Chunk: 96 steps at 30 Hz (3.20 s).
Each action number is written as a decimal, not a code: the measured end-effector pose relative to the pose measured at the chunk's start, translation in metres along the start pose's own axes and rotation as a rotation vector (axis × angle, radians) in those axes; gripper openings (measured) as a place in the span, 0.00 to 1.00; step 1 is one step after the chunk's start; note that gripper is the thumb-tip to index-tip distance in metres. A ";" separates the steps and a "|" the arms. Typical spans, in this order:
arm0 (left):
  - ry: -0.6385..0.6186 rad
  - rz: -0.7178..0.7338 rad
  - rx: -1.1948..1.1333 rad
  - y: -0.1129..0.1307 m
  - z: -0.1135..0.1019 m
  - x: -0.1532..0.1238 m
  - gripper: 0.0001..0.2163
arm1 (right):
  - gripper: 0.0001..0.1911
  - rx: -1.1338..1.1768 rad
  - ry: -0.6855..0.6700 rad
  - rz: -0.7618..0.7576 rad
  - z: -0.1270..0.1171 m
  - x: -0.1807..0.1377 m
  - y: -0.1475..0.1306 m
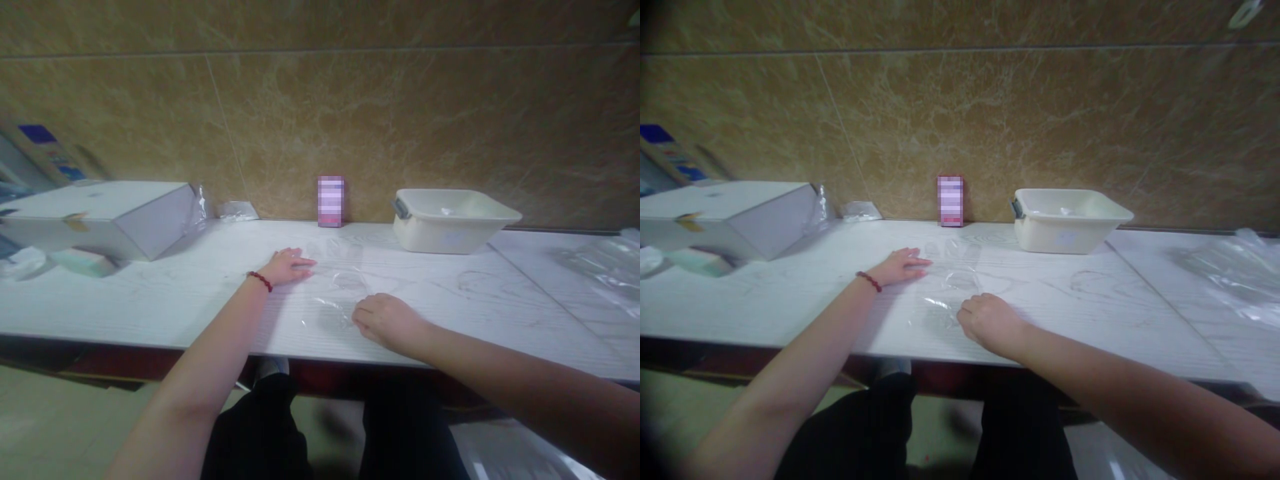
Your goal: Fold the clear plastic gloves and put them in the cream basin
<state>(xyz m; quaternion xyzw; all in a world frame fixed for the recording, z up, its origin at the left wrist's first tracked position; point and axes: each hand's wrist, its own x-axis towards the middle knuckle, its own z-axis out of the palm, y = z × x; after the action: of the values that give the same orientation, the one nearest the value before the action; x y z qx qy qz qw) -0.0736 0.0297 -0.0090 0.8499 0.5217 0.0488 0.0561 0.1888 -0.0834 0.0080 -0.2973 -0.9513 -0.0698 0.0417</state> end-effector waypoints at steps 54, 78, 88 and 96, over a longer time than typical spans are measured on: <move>-0.214 0.500 -0.576 0.051 -0.014 -0.039 0.16 | 0.37 0.574 0.100 0.031 -0.007 -0.010 0.047; -0.079 0.474 -0.435 0.037 -0.013 -0.032 0.23 | 0.18 0.540 0.079 -0.082 0.015 0.020 0.056; -0.166 0.479 -0.480 0.037 -0.010 -0.030 0.17 | 0.19 0.592 0.066 -0.095 0.010 0.015 0.056; -0.160 0.443 -0.524 0.039 -0.012 -0.030 0.14 | 0.18 0.661 0.028 -0.082 0.009 0.017 0.058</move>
<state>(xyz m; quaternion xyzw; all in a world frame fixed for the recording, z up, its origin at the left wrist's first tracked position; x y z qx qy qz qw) -0.0545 -0.0145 0.0083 0.9002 0.2885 0.1253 0.3012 0.2081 -0.0252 0.0078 -0.2283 -0.9330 0.2369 0.1461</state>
